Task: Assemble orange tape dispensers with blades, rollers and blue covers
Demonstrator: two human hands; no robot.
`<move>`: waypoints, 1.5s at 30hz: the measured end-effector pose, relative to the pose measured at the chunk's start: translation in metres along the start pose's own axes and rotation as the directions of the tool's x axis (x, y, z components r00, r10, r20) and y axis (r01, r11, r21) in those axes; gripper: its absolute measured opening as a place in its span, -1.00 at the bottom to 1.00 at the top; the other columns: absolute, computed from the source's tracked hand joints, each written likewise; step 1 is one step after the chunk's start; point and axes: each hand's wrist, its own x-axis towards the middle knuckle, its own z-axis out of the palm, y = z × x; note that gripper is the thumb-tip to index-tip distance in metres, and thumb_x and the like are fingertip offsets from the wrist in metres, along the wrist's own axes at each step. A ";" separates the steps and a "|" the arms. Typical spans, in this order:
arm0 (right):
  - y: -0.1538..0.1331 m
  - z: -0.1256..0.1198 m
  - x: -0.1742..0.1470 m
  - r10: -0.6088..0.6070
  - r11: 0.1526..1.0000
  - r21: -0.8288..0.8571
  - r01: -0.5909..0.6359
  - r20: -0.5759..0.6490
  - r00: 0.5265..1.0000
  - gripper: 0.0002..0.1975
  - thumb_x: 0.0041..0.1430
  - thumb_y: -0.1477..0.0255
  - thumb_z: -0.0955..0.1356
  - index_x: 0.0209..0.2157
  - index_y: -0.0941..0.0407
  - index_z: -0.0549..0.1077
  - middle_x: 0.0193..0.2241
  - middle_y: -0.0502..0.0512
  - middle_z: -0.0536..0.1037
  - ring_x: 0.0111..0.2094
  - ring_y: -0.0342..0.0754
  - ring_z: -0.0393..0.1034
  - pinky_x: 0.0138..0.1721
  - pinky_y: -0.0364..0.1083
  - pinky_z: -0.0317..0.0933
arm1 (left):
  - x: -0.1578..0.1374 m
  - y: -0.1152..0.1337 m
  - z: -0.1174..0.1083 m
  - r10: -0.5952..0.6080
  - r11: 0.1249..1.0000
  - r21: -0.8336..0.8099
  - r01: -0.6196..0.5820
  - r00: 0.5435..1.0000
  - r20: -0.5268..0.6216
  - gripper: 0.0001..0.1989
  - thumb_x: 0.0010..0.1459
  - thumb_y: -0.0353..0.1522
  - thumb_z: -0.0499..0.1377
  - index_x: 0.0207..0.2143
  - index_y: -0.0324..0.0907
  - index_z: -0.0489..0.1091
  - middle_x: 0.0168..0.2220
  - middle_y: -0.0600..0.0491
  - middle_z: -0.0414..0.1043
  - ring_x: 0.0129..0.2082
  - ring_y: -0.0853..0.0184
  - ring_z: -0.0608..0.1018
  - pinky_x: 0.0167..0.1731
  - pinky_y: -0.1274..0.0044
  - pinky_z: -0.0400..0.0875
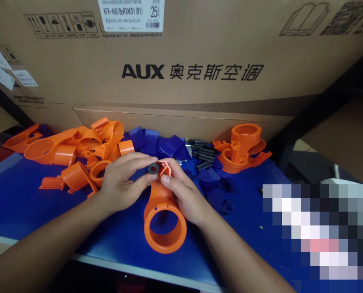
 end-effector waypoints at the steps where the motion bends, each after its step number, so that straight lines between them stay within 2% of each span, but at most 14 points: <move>1: 0.000 0.001 -0.001 -0.001 1.000 0.010 0.001 -0.012 1.000 -0.65 0.30 0.06 0.40 -0.05 -0.02 0.42 -0.20 0.01 0.47 -0.20 0.05 0.43 -0.11 0.03 0.36 | 0.000 0.000 0.000 0.002 1.000 0.018 -0.002 1.000 0.008 -0.73 0.33 -0.40 0.35 0.07 -0.09 0.55 -0.05 -0.02 0.70 -0.07 0.29 0.72 -0.03 0.43 0.66; 5: -0.004 0.005 -0.002 0.020 0.998 0.067 -0.018 -0.042 0.999 -0.66 0.28 0.08 0.45 -0.07 0.00 0.45 -0.21 0.00 0.47 -0.18 0.01 0.40 -0.13 -0.04 0.30 | -0.001 0.000 -0.001 0.063 0.991 0.118 -0.063 0.998 0.003 -0.71 0.34 -0.38 0.35 0.09 -0.10 0.51 -0.11 0.01 0.72 -0.15 0.29 0.75 -0.08 0.44 0.69; 10: -0.005 0.009 -0.001 0.040 0.986 0.159 -0.045 0.035 0.999 -0.73 0.34 0.14 0.44 -0.10 0.01 0.45 -0.18 0.03 0.57 -0.10 0.03 0.49 -0.03 -0.03 0.29 | -0.003 -0.001 -0.001 0.161 0.968 0.188 -0.166 0.986 0.038 -0.78 0.35 -0.46 0.32 0.03 -0.14 0.50 -0.17 0.03 0.73 -0.21 0.34 0.76 -0.11 0.51 0.70; 18: 0.000 0.004 -0.001 0.070 0.978 0.193 -0.082 0.068 0.995 -0.72 0.33 0.14 0.45 -0.09 0.00 0.45 -0.20 0.03 0.62 -0.13 0.03 0.52 -0.05 -0.02 0.32 | -0.006 -0.007 -0.006 0.209 0.922 0.301 -0.244 0.967 0.144 -0.58 0.31 -0.57 0.24 0.18 -0.16 0.42 -0.02 -0.03 0.72 -0.07 0.29 0.76 -0.01 0.47 0.71; 25: -0.004 0.007 -0.002 0.024 0.975 0.219 -0.036 0.056 0.998 -0.78 0.37 0.17 0.44 -0.10 0.00 0.49 -0.22 0.00 0.60 -0.12 0.02 0.53 0.00 -0.03 0.32 | -0.007 -0.001 -0.001 0.186 0.938 0.282 -0.201 0.979 0.080 -0.64 0.36 -0.48 0.26 0.18 -0.17 0.43 0.00 -0.03 0.72 -0.07 0.30 0.77 0.00 0.50 0.71; 29: 0.006 0.006 0.001 0.051 0.963 0.263 -0.060 0.042 0.998 -0.69 0.34 0.06 0.43 -0.15 0.00 0.45 -0.24 0.01 0.57 -0.18 0.03 0.51 -0.10 -0.01 0.36 | -0.009 -0.004 -0.001 0.219 0.921 0.305 -0.243 0.969 0.111 -0.73 0.35 -0.48 0.27 0.08 -0.17 0.49 -0.04 -0.01 0.73 -0.07 0.29 0.77 0.00 0.49 0.72; 32: 0.016 0.006 0.004 0.094 0.961 0.263 -0.082 -0.034 0.995 -0.63 0.32 -0.01 0.43 -0.18 0.00 0.43 -0.27 0.01 0.56 -0.21 0.03 0.48 -0.14 0.00 0.40 | -0.007 -0.006 -0.002 0.230 0.907 0.320 -0.272 0.959 0.163 -0.79 0.35 -0.44 0.28 0.02 -0.23 0.51 -0.07 -0.06 0.72 -0.11 0.29 0.76 -0.04 0.49 0.72; 35: 0.018 0.009 0.006 0.155 0.961 0.245 -0.125 -0.105 0.982 -0.63 0.32 0.00 0.44 -0.17 0.00 0.44 -0.32 -0.02 0.54 -0.32 -0.03 0.45 -0.27 -0.04 0.40 | -0.006 -0.007 -0.002 0.213 0.901 0.332 -0.281 0.951 0.226 -0.82 0.37 -0.42 0.25 0.00 -0.25 0.52 -0.08 -0.09 0.71 -0.13 0.26 0.76 -0.05 0.47 0.72; 38: 0.010 0.013 0.007 0.204 0.949 0.268 -0.167 -0.117 0.972 -0.62 0.32 -0.01 0.43 -0.13 0.01 0.45 -0.39 -0.03 0.53 -0.49 -0.08 0.38 -0.48 -0.09 0.30 | -0.006 -0.006 -0.001 0.155 0.913 0.334 -0.235 0.956 0.250 -0.75 0.39 -0.40 0.22 0.08 -0.25 0.50 -0.04 -0.11 0.70 -0.09 0.23 0.75 -0.02 0.42 0.71; 41: -0.002 0.015 0.007 0.261 0.935 0.272 -0.226 -0.100 0.960 -0.57 0.30 -0.05 0.42 -0.11 0.02 0.44 -0.48 -0.04 0.52 -0.64 -0.11 0.29 -0.66 -0.11 0.13 | -0.007 -0.002 -0.001 0.104 0.924 0.333 -0.189 0.961 0.257 -0.61 0.40 -0.36 0.22 0.23 -0.25 0.42 0.06 -0.13 0.68 0.00 0.19 0.73 0.06 0.35 0.68; 45: -0.011 0.014 0.008 0.304 0.929 0.246 -0.276 -0.086 0.949 -0.55 0.28 -0.09 0.39 -0.20 0.02 0.40 -0.60 -0.07 0.48 -0.74 -0.14 0.21 -0.77 -0.14 0.02 | -0.008 0.000 -0.003 0.103 0.928 0.327 -0.175 0.969 0.227 -0.59 0.38 -0.35 0.24 0.25 -0.18 0.42 0.10 -0.11 0.66 0.04 0.16 0.73 0.08 0.29 0.67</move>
